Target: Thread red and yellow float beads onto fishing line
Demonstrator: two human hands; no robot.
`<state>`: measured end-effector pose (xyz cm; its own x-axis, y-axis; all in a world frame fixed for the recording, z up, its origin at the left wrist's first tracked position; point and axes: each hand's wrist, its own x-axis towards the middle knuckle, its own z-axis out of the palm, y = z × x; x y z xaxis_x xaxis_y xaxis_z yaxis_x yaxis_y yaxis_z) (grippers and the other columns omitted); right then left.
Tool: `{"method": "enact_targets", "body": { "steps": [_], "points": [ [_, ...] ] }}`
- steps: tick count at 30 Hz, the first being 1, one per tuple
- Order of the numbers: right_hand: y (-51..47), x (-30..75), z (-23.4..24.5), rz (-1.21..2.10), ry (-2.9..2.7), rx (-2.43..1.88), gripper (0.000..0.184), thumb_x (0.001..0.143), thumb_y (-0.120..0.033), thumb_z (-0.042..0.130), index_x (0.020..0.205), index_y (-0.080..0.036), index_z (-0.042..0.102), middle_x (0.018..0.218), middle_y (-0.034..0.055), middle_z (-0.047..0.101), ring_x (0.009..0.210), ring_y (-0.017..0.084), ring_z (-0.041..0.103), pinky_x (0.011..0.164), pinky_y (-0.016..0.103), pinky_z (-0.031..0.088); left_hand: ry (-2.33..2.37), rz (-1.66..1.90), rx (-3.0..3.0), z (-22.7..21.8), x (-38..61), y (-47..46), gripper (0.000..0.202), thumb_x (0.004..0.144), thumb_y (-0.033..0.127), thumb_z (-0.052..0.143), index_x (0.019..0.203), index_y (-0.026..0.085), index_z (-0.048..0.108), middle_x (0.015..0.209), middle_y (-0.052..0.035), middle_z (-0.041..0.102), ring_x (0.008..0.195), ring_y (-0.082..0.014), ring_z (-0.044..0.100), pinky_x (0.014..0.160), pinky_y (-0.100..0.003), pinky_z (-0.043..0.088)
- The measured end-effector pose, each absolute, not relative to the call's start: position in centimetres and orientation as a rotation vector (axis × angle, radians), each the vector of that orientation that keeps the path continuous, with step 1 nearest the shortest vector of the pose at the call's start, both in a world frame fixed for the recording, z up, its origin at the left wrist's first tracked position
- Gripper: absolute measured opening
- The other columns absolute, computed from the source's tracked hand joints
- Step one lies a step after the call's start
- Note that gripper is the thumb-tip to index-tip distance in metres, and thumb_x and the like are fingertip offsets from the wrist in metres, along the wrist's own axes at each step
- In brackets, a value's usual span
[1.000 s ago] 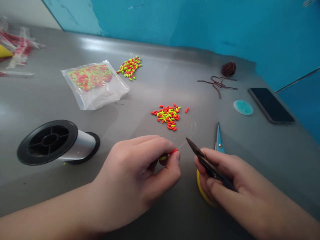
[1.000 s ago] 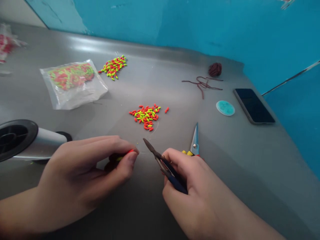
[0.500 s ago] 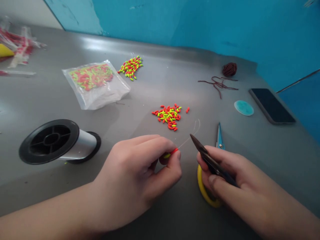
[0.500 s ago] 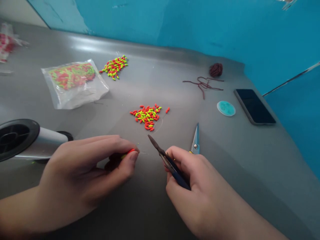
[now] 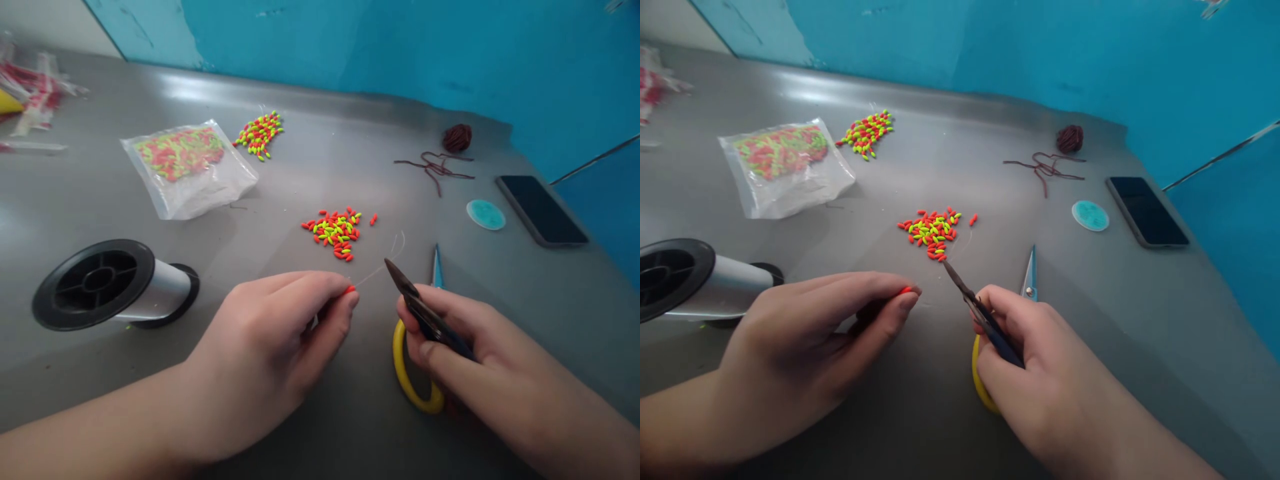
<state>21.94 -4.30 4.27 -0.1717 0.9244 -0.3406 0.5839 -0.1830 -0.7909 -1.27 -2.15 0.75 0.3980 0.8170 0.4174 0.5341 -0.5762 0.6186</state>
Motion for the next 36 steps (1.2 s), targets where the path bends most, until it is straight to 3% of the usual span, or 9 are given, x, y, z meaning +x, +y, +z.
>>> {"method": "enact_targets", "body": {
  "steps": [10,36],
  "points": [
    [-4.24,22.17,4.21,1.329,-1.713,-1.756,0.02,0.091,-0.023,0.059,0.074,-0.028,0.05,0.071,-0.0009,0.058,0.068,0.021,0.06,0.053,0.028,0.046,1.184,0.952,2.343,0.51,-1.32,-1.78,0.012,0.108,0.018,0.061,0.1,0.021,0.07,0.088,0.0007,0.078,0.069,-0.0123,0.07,0.065,-0.026,0.049],
    [-4.25,22.58,4.04,1.37,-1.627,-1.801,0.016,0.089,-0.023,0.062,0.077,-0.026,0.051,0.074,-0.0018,0.06,0.067,0.018,0.055,0.055,0.026,0.045,1.233,0.872,2.359,1.21,-1.1,-1.95,0.016,0.104,0.016,0.061,0.096,0.017,0.075,0.071,0.0014,0.07,0.056,-0.0131,0.058,0.055,-0.031,0.042]
  ]
}}
